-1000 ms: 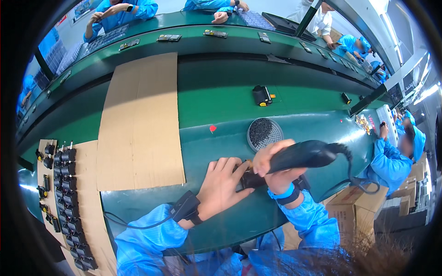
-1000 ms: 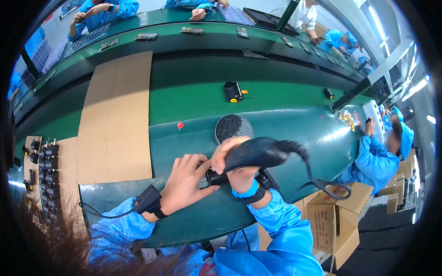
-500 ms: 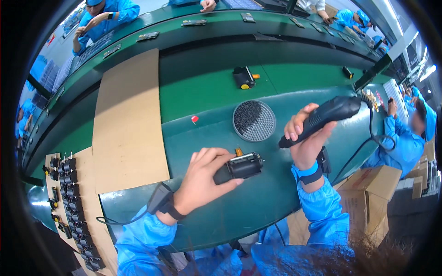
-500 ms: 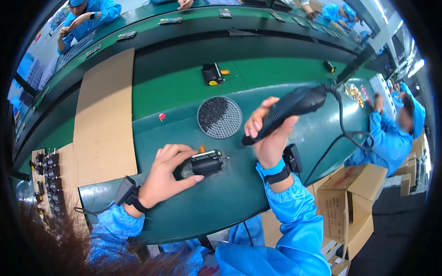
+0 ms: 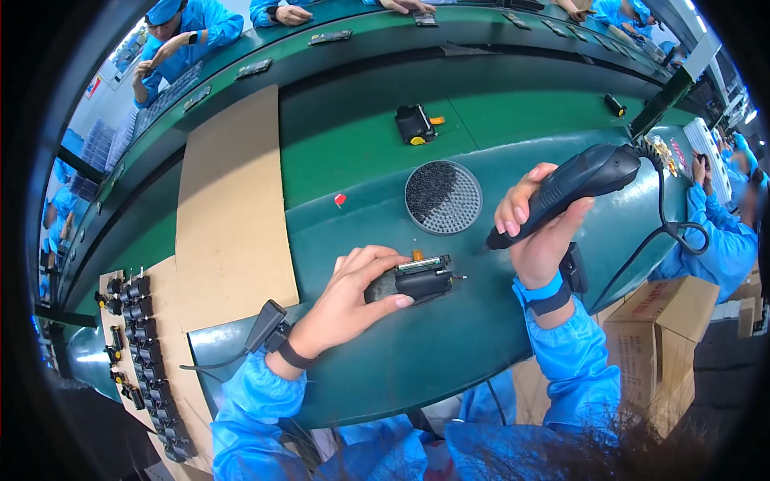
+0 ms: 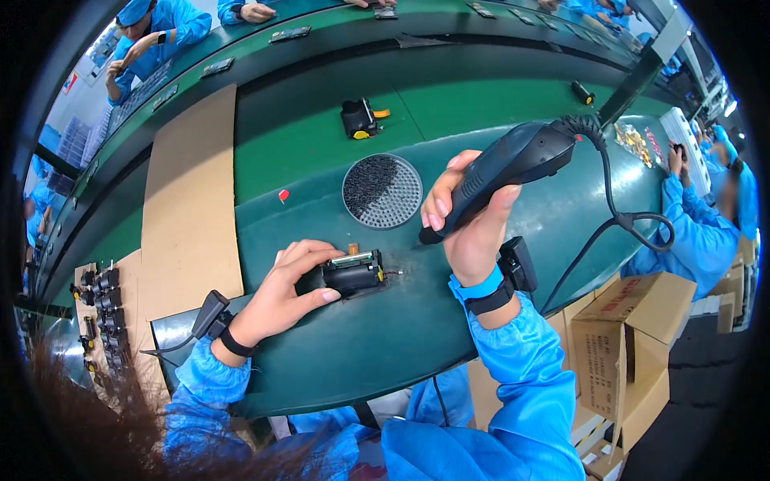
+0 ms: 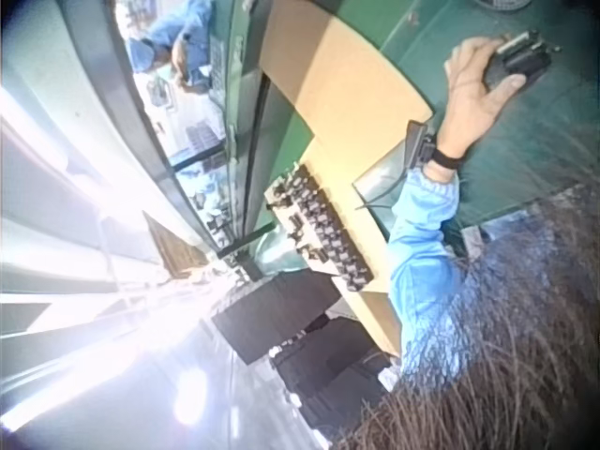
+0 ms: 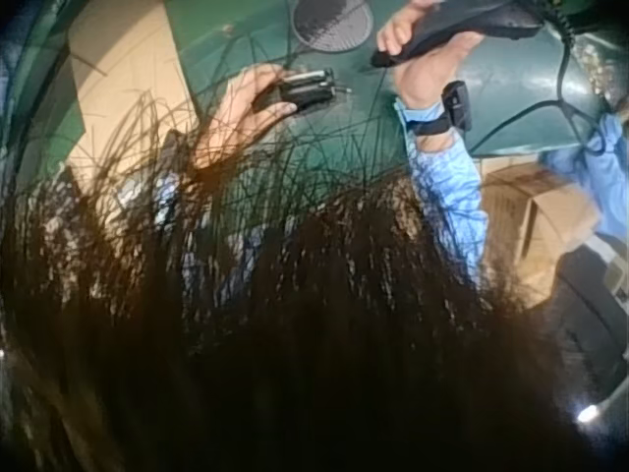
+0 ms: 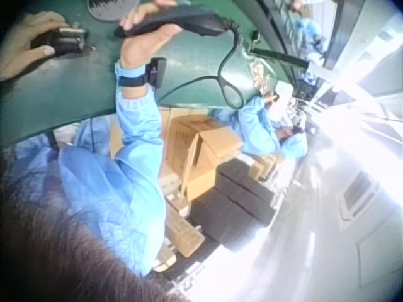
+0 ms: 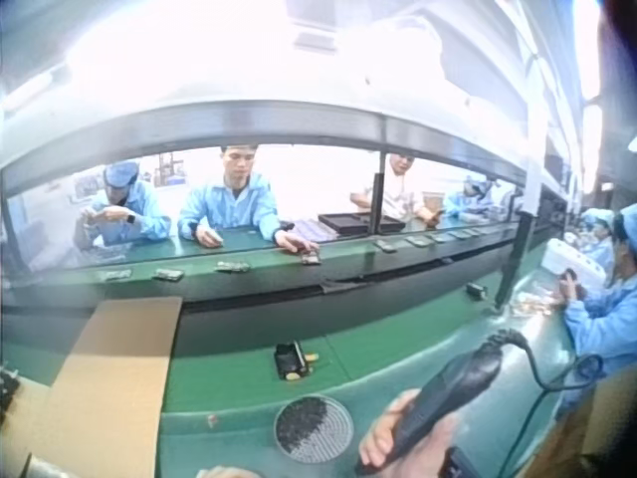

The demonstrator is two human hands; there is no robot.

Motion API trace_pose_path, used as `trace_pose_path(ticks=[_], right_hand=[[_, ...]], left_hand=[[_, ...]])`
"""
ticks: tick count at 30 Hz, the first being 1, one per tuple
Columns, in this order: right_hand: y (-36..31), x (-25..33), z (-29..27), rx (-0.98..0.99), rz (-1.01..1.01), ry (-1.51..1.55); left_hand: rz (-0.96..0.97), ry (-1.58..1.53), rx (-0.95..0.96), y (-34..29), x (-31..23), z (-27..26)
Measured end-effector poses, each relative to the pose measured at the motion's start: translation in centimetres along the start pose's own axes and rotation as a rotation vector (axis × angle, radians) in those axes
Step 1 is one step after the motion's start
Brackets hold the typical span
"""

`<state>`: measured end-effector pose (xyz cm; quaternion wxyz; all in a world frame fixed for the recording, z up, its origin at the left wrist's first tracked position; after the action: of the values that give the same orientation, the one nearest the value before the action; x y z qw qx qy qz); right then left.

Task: Using an electric screwdriver to assemble small electronic components on a factory assembly line.

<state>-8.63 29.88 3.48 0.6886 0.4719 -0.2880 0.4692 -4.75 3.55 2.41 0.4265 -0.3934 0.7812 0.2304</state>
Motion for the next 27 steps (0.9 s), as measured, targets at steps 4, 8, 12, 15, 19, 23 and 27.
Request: trace_pose_path(ticks=[4,8,12,15,19,23,27], right_hand=[[0.1,0.1,0.9,-0.037,-0.003,0.008],[0.0,0.2,0.7,-0.006,0.025,0.027],[0.1,1.2,0.0,-0.042,0.003,0.008],[0.2,1.4,0.2,-0.035,-0.002,0.037],[0.0,1.3,0.7,-0.034,-0.001,0.077],[-0.3,0.1,0.3,-0.048,0.066,0.251],[-0.1,0.4,-0.5,-0.011,0.026,0.225]], left_hand=[[0.041,-0.037,-0.013,-0.3,0.3,0.0],[0.072,-0.19,-0.076,-1.8,-2.0,-1.9],[-0.121,0.133,-0.172,-5.3,-5.4,-5.5],[-0.168,0.558,-0.193,-8.1,-6.6,-5.3],[-0.079,0.538,-0.003,-9.4,-6.0,-1.9],[-0.005,0.517,0.045,-10.3,-4.8,1.0],[0.009,0.508,-0.017,-12.1,-4.7,0.7]])
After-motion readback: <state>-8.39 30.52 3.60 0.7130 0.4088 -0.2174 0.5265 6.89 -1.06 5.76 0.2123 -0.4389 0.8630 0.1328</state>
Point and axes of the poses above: each hand's wrist, its own y-axis towards the middle knuckle, its own z-axis out of the palm, x = y × z, the point moved 3 cm from there along y, towards the middle knuckle, and after that the axes turned 5 degrees about -y, right-handed, at the moved point
